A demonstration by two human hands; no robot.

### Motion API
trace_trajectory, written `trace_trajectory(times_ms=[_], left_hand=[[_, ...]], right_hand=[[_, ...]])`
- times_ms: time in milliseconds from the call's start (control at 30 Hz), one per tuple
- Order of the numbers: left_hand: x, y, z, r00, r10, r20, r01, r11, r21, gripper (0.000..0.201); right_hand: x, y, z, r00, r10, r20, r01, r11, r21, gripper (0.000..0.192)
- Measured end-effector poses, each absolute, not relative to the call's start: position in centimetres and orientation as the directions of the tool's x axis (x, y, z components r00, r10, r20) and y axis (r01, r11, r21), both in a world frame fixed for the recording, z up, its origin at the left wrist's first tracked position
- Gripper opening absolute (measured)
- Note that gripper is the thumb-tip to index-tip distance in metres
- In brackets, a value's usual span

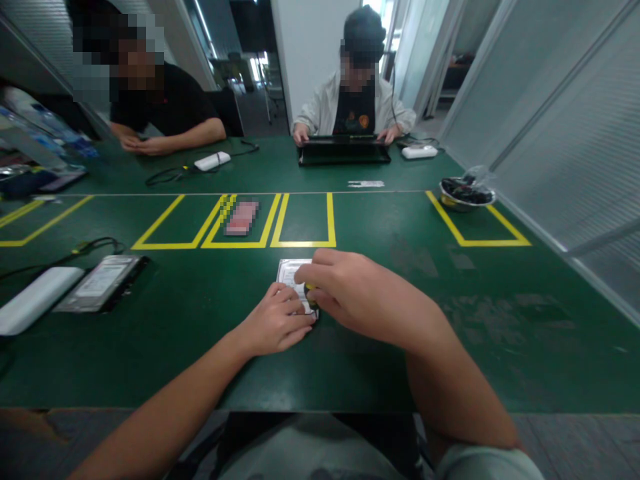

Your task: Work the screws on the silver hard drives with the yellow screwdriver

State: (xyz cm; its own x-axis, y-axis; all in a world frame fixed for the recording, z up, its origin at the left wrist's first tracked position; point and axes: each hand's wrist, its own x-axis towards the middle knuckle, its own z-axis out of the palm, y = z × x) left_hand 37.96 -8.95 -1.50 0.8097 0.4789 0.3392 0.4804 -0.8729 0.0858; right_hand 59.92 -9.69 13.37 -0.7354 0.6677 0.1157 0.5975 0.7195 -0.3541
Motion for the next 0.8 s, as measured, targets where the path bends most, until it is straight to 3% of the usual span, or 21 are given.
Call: trace_trajectory(times_ms=[433, 800], left_hand=[[38.0, -9.09, -1.37, 0.806, 0.489, 0.334, 0.487, -0.868, 0.096, 0.021], [38.01, -9.08, -1.3, 0.805, 0.493, 0.331, 0.486, -0.867, 0.108, 0.021]], right_hand=[[59.92, -9.46, 13.12, -0.72, 0.677, 0.153, 0.606, 0.721, -0.336, 0.01], [60.11, -9.38, 13.42, -0.771, 0.615, 0.163, 0.512, 0.752, -0.415, 0.019]])
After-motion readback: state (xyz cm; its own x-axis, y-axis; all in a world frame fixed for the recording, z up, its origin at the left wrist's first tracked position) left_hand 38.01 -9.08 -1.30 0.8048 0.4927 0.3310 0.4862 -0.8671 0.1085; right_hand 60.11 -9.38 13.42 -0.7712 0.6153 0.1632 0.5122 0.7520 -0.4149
